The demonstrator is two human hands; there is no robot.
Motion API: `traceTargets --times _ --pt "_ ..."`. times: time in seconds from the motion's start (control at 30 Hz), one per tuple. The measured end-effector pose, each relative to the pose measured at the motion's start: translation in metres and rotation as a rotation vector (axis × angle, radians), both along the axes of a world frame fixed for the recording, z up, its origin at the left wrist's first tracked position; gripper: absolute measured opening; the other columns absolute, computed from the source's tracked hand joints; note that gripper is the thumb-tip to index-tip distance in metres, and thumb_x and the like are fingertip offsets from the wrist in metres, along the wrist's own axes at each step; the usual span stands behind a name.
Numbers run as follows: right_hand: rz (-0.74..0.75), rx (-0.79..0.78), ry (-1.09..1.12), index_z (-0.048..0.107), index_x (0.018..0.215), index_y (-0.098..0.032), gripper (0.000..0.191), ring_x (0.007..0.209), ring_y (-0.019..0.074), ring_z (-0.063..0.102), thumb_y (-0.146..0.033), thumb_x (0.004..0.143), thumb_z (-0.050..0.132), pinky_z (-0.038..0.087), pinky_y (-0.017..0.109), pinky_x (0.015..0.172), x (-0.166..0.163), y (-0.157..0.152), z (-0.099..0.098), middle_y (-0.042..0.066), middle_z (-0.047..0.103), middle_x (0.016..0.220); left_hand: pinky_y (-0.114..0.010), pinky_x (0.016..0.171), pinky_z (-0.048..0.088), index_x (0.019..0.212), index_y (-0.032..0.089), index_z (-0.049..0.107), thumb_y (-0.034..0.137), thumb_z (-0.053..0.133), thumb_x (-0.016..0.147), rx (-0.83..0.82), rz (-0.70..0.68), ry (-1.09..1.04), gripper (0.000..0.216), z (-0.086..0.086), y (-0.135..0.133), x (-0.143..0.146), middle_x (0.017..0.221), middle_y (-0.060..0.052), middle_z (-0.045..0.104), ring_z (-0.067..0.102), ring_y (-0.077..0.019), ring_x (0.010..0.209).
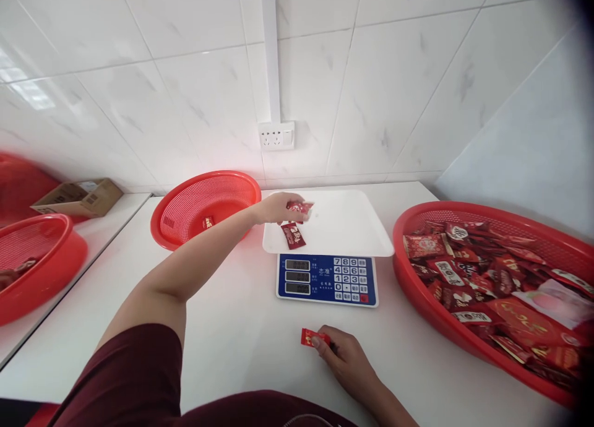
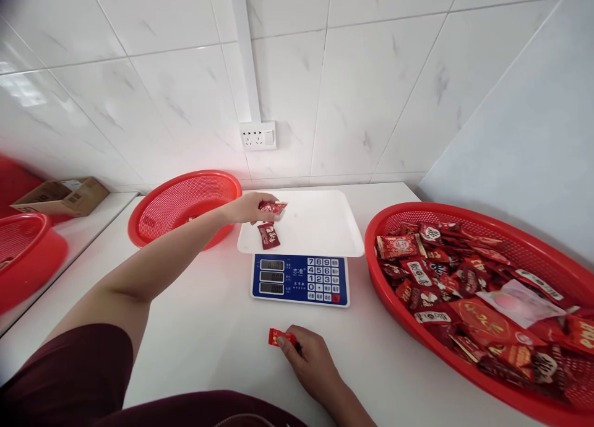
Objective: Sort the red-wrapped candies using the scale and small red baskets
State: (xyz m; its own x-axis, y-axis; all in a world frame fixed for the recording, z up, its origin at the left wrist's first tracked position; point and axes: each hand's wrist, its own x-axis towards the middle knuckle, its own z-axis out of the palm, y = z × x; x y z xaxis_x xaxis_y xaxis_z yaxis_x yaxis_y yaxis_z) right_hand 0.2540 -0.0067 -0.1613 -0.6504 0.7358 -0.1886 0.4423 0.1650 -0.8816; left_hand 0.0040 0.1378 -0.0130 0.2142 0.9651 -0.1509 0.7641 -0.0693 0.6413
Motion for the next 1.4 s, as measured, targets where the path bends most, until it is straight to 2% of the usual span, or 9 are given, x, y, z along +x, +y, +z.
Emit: traceTargets --times 0.17,0.43,0.53,0.9,1.0,1.13,1.23,1.33,1.4 --pt "-0.006 0.013 -0.004 0.037 0.061 -0.02 0.042 0.057 0.0123 0.04 -0.052 0.087 0.036 0.031 0.024 0.055 0.0 0.001 -0.001 -0.002 0.043 0.06 -0.022 0.054 0.047 0.115 0.023 0.057 0.049 0.061 0.069 -0.087 -0.037 0.209 0.054 -0.005 -0.02 -0.002 0.116 -0.009 0.057 0.06 -0.0204 0.088" --pt "-0.014 0.005 -0.019 0.042 0.062 -0.02 0.043 0.059 0.0139 0.043 -0.055 0.087 0.035 0.033 0.025 0.056 -0.001 0.0 -0.003 -0.001 0.047 0.061 -0.031 0.076 0.046 0.111 0.025 0.058 0.039 0.064 0.067 -0.092 -0.099 0.378 0.046 -0.001 -0.025 0.013 0.105 -0.007 0.061 0.057 -0.024 0.095" --pt "-0.019 0.001 -0.011 0.042 0.062 -0.02 0.043 0.058 0.0139 0.043 -0.054 0.087 0.035 0.032 0.025 0.056 -0.001 -0.001 -0.003 -0.001 0.048 0.061 -0.033 0.076 0.046 0.107 0.023 0.06 0.035 0.066 0.063 -0.083 -0.099 0.39 0.045 -0.002 -0.022 0.017 0.102 -0.007 0.063 0.057 -0.0264 0.095" --pt "-0.026 0.0 -0.034 0.042 0.061 -0.02 0.042 0.058 0.014 0.043 -0.053 0.086 0.035 0.031 0.025 0.055 -0.001 0.0 -0.003 -0.001 0.048 0.06 -0.024 0.068 0.051 0.094 0.021 0.059 0.018 0.069 0.062 -0.009 0.041 0.029 0.033 -0.023 -0.015 0.007 0.096 -0.001 0.067 0.062 -0.0159 0.084" --pt "-0.03 0.001 -0.035 0.042 0.061 -0.02 0.042 0.058 0.0139 0.043 -0.054 0.086 0.036 0.031 0.025 0.055 -0.001 0.0 -0.003 -0.001 0.047 0.06 -0.024 0.067 0.052 0.094 0.019 0.058 0.016 0.068 0.064 0.044 0.11 -0.06 0.032 -0.018 -0.015 0.001 0.093 -0.002 0.069 0.064 -0.0143 0.08" --pt "-0.03 0.011 -0.029 0.042 0.061 -0.02 0.043 0.057 0.014 0.044 -0.054 0.086 0.035 0.032 0.025 0.055 -0.001 0.0 -0.002 -0.001 0.048 0.06 -0.03 0.078 0.051 0.101 0.019 0.056 0.014 0.063 0.067 0.213 0.249 -0.068 0.034 0.007 -0.024 -0.021 0.1 -0.005 0.067 0.062 -0.0166 0.088" --pt "-0.029 0.011 -0.042 0.042 0.061 -0.02 0.044 0.058 0.0146 0.046 -0.055 0.087 0.034 0.034 0.026 0.056 -0.002 0.0 -0.003 0.0 0.049 0.06 -0.034 0.087 0.047 0.104 0.021 0.057 0.02 0.06 0.072 0.386 0.422 0.132 0.033 0.021 -0.037 -0.055 0.111 -0.007 0.061 0.058 -0.0202 0.1" --pt "-0.037 -0.003 -0.036 0.044 0.062 -0.02 0.045 0.059 0.0151 0.048 -0.056 0.087 0.034 0.036 0.026 0.056 -0.002 -0.002 -0.004 0.0 0.051 0.061 -0.041 0.093 0.044 0.112 0.022 0.057 0.031 0.061 0.074 0.328 0.517 0.305 0.039 0.019 -0.053 -0.09 0.124 -0.012 0.054 0.051 -0.0272 0.114" --pt "-0.03 -0.024 -0.004 0.047 0.064 -0.02 0.045 0.059 0.0151 0.05 -0.055 0.087 0.034 0.038 0.026 0.056 0.0 -0.002 0.001 0.0 0.052 0.062 -0.052 0.098 0.037 0.122 0.023 0.053 0.039 0.062 0.074 0.26 0.539 0.353 0.051 0.011 -0.066 -0.104 0.137 -0.016 0.043 0.038 -0.0358 0.128"
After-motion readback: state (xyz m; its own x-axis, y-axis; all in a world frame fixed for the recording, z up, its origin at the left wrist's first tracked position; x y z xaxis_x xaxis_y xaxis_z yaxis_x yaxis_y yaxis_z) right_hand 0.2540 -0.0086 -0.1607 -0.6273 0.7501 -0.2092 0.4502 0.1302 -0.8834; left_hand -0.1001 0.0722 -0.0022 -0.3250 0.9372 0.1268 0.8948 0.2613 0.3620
